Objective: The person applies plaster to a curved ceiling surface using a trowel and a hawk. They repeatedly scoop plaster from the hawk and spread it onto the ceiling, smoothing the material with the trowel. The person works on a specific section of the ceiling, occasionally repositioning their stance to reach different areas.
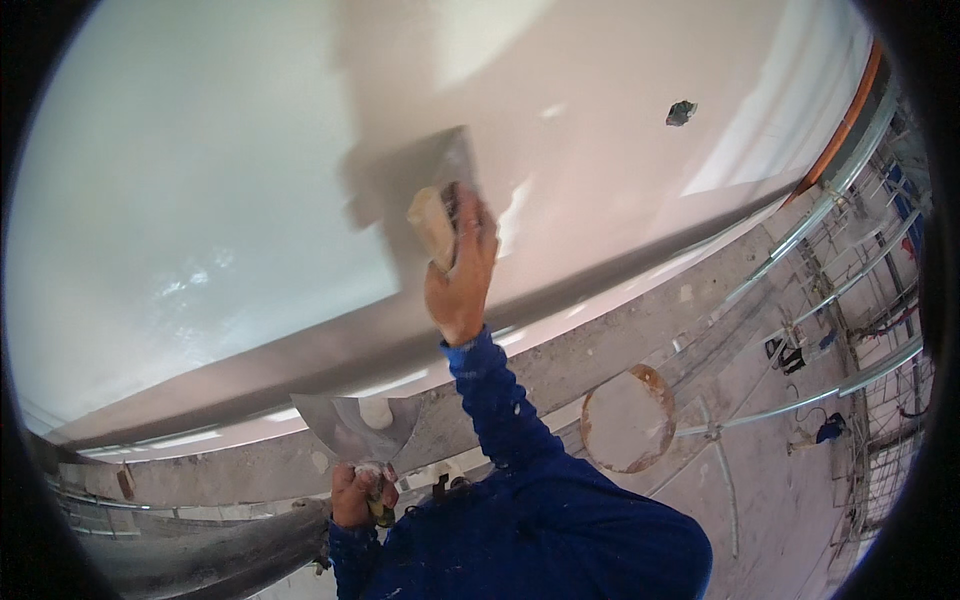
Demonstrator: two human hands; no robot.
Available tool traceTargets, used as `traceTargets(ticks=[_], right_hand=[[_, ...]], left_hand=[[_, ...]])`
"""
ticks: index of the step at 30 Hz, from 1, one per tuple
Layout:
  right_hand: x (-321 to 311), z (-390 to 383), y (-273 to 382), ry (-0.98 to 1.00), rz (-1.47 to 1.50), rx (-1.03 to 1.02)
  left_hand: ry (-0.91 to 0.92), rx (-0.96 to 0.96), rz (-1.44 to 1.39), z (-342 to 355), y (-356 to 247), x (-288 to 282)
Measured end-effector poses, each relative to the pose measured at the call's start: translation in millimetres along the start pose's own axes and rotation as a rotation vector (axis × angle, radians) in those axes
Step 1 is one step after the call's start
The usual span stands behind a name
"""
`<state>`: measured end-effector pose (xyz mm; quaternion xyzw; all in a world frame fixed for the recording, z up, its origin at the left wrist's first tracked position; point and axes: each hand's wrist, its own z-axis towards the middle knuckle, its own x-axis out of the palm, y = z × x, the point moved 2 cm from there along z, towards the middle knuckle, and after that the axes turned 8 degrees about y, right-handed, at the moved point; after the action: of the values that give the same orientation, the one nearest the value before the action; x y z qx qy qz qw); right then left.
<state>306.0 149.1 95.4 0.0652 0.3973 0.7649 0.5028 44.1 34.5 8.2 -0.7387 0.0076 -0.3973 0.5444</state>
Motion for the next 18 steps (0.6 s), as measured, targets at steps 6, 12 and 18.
traceTargets(ticks=[6,12,18], right_hand=[[-17,-79,30,0.579,0.785,0.345],[-59,-106,21,0.387,1.476,0.560],[-70,-134,22,0.919,0.735,0.402]], left_hand=[[-0.104,0.037,0.042,-23,-19,-12],[0.086,-0.019,0.043,-18,-20,-19],[0.204,-0.033,0.056,-8,-24,-2]])
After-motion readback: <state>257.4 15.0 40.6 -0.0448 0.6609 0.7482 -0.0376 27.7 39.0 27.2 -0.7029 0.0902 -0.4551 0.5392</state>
